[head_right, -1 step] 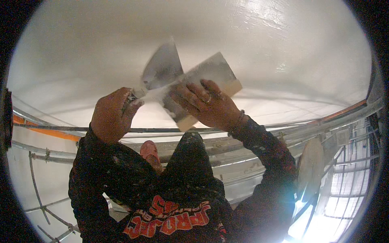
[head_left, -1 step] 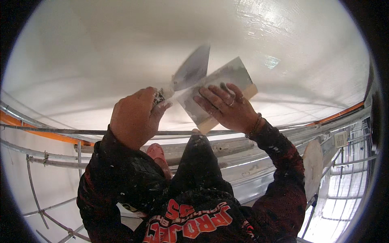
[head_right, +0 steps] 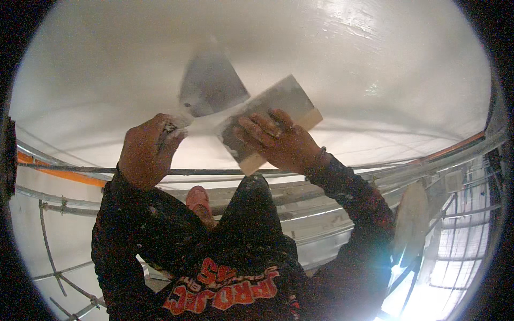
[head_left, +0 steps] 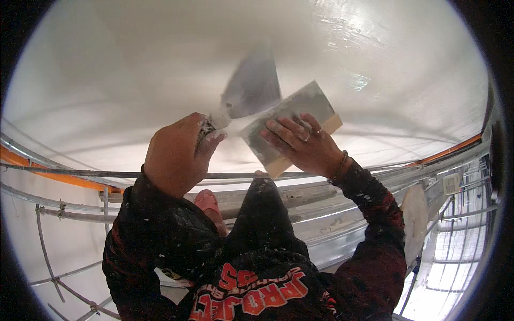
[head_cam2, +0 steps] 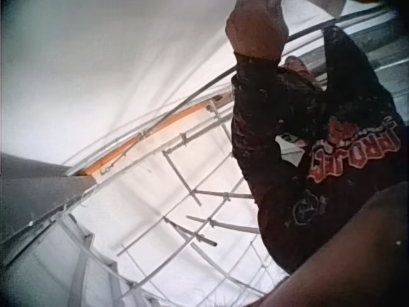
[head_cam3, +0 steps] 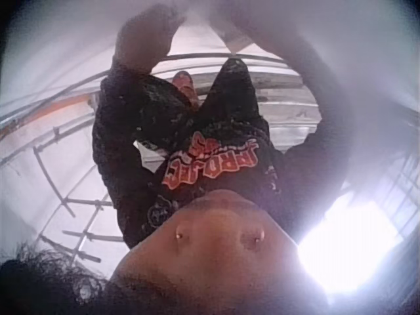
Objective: The person stands on scaffolding and applies plaster to a white ceiling using a hawk and trowel. They repeatedly scoop plaster from the hawk and spread it onto the ceiling surface in smooth strokes, working on different sections of the overhead area.
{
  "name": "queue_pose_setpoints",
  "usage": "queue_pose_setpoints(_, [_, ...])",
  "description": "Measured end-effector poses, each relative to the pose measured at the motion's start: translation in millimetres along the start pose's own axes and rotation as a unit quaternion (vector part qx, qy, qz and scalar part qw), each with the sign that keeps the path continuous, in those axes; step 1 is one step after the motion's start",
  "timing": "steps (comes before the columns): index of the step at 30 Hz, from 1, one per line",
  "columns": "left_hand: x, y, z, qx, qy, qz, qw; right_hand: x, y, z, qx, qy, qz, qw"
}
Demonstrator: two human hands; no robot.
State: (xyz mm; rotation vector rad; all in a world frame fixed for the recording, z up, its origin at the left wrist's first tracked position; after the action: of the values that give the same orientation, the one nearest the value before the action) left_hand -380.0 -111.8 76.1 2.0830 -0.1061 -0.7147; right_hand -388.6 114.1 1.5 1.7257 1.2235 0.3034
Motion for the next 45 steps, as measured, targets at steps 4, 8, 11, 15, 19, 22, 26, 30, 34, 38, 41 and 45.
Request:
queue_pose_setpoints(4, [2, 7, 11, 0.060, 0.076, 0.035, 0.995, 25, 33, -25, -0.093, -0.082, -0.052, 0.991])
queue_pose_setpoints(8, [5, -3, 8, 0.135, 0.062, 0.196, 0.969, 22, 87, -15, -0.155, 0.078, -0.192, 0.966])
queue_pose_setpoints(11, [7, -8, -7, 0.180, 0.060, 0.259, 0.947, 31, 100, 12, -0.152, 0.184, -0.205, 0.949])
queue_pose_setpoints(15, [12, -2, -26, 0.206, 0.047, 0.312, 0.926, 36, 86, 6, -0.135, 0.154, -0.186, 0.961])
queue_pose_setpoints(19, [23, 1, -30, 0.193, 0.055, 0.314, 0.928, 52, 56, -41, -0.136, 0.046, -0.154, 0.978])
queue_pose_setpoints(22, [28, -1, -34, 0.238, 0.025, 0.324, 0.915, 83, 43, -67, -0.122, -0.020, -0.095, 0.988])
queue_pose_setpoints(26, [27, -1, -38, 0.131, 0.022, 0.258, 0.957, 84, 74, -63, -0.185, -0.092, -0.163, 0.965])
queue_pose_setpoints(30, [29, -13, -36, 0.062, -0.025, 0.166, 0.984, 59, 107, -42, -0.084, -0.037, -0.096, 0.991])
queue_pose_setpoints(34, [25, -14, -43, 0.005, 0.016, 0.149, 0.989, 45, 85, -18, 0.051, -0.029, -0.119, 0.991])
queue_pose_setpoints(38, [21, 0, -45, 0.007, -0.043, -0.004, 0.999, 41, 50, -14, 0.068, -0.041, -0.101, 0.992])
queue_pose_setpoints(41, [21, 25, -45, 0.019, -0.038, -0.104, 0.994, 46, 19, -21, 0.070, -0.065, -0.084, 0.992])
queue_pose_setpoints(45, [31, 44, -23, 0.007, 0.062, -0.143, 0.988, 66, -33, -59, 0.117, -0.121, -0.063, 0.984])
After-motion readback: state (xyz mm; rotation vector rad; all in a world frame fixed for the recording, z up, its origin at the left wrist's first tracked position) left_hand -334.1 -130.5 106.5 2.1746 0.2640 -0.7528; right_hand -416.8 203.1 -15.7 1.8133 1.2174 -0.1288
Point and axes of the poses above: each hand's wrist, its own x-axis away from the middle knuckle, its own y-axis out of the back of the hand, z = x × y, the point moved 5 cm from there along -x, towards the middle knuckle, and after that the axes turned 1 degree about -z, right-handed, at the moved point
